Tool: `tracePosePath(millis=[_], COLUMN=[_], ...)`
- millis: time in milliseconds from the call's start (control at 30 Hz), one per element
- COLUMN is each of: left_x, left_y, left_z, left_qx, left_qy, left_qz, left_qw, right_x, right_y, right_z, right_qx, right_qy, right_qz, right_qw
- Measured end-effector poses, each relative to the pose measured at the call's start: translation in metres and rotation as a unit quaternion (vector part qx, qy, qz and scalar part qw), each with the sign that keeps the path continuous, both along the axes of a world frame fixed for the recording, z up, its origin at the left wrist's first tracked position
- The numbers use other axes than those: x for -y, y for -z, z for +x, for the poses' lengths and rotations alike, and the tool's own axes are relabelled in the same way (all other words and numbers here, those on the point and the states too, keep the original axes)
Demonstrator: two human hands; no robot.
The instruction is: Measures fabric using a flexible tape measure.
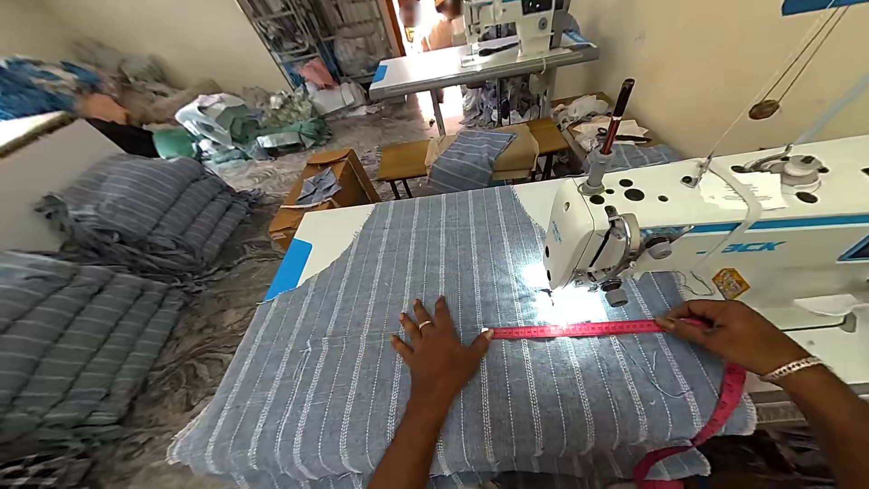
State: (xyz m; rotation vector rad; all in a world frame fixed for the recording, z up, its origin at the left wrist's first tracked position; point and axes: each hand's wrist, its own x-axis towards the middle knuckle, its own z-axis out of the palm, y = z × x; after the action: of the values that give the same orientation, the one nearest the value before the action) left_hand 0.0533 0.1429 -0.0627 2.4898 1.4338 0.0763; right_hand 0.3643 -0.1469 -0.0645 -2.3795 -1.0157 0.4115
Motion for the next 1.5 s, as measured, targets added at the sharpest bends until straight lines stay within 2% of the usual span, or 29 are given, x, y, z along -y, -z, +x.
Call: tracePosePath(millis=[200,433,633,700,767,800,867,900,933,967,1000,1033,1100,1333,1400,1500], left_x=[0.003,0.006,0.005,0.006,0.007,0.007,0.008,0.009,0.009,0.008,0.008,0.007,0.007,0.007,0.006,0.005], left_y=[0.025,0.03,0.031,0.031,0.029,0.027,0.024,0.022,0.021,0.021,0.021,0.022,0.022,0.018,0.021,0.024], left_z=[-0.008,-0.009,-0.009,-0.009,-0.008,-0.008,-0.008,-0.008,-0.008,-0.009,-0.009,-0.011,-0.012,-0.01,-0.012,-0.017], left_qx=[0.035,0.045,0.056,0.065,0.073,0.078,0.091,0.096,0.097,0.095,0.092,0.09,0.086,0.066,0.083,0.113], left_qy=[-0.007,-0.002,0.002,0.001,0.0,0.001,0.006,0.012,0.014,0.015,0.016,0.017,0.017,0.021,0.025,0.023], left_qz=[0.099,0.128,0.137,0.139,0.143,0.143,0.136,0.134,0.131,0.129,0.127,0.126,0.128,0.114,0.12,0.117], left_qw=[0.994,0.991,0.989,0.988,0.987,0.987,0.987,0.986,0.986,0.987,0.988,0.988,0.988,0.991,0.989,0.986], right_x=[-0.001,0.01,0.014,0.014,0.003,0.002,-0.003,-0.026,-0.07,-0.137,-0.148,-0.147,-0.14,-0.128,-0.13,-0.139], right_y=[0.017,0.038,0.051,0.044,0.019,0.016,0.017,-0.003,-0.045,-0.106,-0.133,-0.134,-0.116,-0.095,-0.091,-0.091], right_z=[-0.007,-0.026,-0.023,-0.028,-0.043,-0.045,-0.038,-0.048,-0.083,-0.133,-0.14,-0.134,-0.121,-0.109,-0.11,-0.112], right_qx=[0.045,0.111,0.096,0.069,0.042,0.046,0.076,0.06,0.011,-0.099,-0.197,-0.254,-0.303,-0.373,-0.361,-0.399], right_qy=[0.029,0.074,0.086,0.093,0.114,0.098,-0.039,-0.082,-0.014,0.209,0.1,-0.019,-0.1,-0.097,-0.078,-0.07], right_qz=[0.04,0.105,0.139,0.136,0.12,0.121,0.186,0.192,0.171,0.116,0.161,0.228,0.294,0.339,0.348,0.372], right_qw=[0.998,0.985,0.982,0.984,0.985,0.987,0.979,0.976,0.985,0.966,0.962,0.94,0.901,0.858,0.862,0.835])
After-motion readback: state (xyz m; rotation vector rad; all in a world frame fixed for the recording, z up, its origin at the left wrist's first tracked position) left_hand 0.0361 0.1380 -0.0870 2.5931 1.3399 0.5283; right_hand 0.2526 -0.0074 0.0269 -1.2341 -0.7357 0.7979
